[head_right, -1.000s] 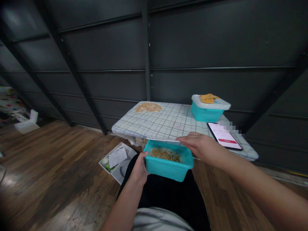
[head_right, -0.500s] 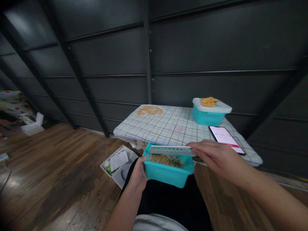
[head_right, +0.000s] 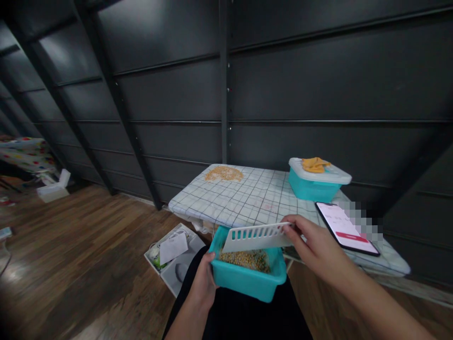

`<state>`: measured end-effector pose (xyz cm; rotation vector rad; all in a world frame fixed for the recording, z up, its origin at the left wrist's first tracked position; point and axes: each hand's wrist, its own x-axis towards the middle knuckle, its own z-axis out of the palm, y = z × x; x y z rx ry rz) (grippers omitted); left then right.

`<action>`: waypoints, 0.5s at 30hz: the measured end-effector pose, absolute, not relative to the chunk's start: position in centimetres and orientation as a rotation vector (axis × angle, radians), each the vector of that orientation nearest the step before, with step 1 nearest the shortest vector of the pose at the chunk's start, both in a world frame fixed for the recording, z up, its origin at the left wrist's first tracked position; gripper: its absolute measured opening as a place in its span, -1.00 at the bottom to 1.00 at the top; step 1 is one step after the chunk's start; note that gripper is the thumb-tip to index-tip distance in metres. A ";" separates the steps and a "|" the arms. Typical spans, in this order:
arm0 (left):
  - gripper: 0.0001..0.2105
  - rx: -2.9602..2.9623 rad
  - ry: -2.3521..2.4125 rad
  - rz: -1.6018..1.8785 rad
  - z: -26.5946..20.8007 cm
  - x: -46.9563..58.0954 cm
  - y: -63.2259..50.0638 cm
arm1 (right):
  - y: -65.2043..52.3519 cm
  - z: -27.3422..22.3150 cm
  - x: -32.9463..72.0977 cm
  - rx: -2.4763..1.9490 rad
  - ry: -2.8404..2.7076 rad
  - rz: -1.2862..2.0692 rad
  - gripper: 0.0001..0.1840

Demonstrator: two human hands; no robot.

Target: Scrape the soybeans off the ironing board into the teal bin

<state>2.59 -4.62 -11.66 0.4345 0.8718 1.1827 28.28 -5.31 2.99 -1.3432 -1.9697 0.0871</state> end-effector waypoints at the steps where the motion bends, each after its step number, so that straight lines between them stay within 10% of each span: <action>1: -0.42 0.438 0.877 1.205 -11.9 2.6 -4.5 | -4.9 3.0 28.3 -1.339 -1.937 0.070 -0.71; 15: -0.41 0.262 0.710 1.335 -14.9 3.3 -1.7 | 15.7 7.4 26.1 -1.301 -1.664 -0.056 -0.70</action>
